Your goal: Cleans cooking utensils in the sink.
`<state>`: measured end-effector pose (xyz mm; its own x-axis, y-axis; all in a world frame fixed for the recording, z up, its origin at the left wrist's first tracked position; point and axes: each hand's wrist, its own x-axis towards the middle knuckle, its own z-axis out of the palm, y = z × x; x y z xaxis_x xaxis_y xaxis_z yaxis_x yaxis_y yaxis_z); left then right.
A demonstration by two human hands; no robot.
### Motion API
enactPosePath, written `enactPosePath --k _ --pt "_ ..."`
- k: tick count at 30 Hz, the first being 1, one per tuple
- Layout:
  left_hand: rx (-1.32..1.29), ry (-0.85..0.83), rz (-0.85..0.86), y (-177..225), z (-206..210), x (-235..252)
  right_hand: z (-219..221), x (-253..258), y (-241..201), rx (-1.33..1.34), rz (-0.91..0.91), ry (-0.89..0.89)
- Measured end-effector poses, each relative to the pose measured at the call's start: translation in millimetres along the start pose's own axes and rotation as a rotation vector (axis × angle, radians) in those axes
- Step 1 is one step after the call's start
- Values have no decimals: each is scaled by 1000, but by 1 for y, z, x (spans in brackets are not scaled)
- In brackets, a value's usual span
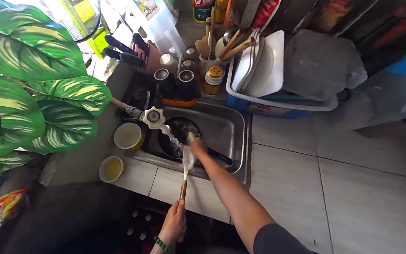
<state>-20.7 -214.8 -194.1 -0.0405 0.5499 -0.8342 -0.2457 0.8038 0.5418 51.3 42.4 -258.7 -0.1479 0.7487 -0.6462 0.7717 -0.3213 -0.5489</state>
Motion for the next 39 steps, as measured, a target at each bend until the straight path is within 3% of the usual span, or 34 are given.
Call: enactPosePath --k 2,4,7,9,12,18,23,28,32,36,39 --pt "1 3 -12 1 -4 0 -4 5 9 62 32 118" --pt "-29 -28 -35 4 -8 1 2 -8 21 -30 -131 235" --pt "-31 -82 -66 11 -11 2 33 -42 39 -258 -434 150" --pt "23 -88 -63 13 -14 4 46 -49 36 -342 -489 102" --pt "87 -60 -58 13 -17 4 38 -41 7 -420 -395 -16" --pt "101 -50 -46 15 -20 -1 18 -22 -13 -400 -252 -71" --pt "136 -41 -45 16 -21 2 14 3 -8 -67 -72 181" --pt "88 -110 -79 22 -21 0 49 -20 39 -187 -512 425" --pt "98 -131 -85 24 -23 0 63 -33 68 -136 -755 516" --pt "126 -112 -83 22 -18 1 50 -54 70 -109 -854 392" --pt "194 -79 -64 17 -17 3 30 -51 51 -151 -712 188"
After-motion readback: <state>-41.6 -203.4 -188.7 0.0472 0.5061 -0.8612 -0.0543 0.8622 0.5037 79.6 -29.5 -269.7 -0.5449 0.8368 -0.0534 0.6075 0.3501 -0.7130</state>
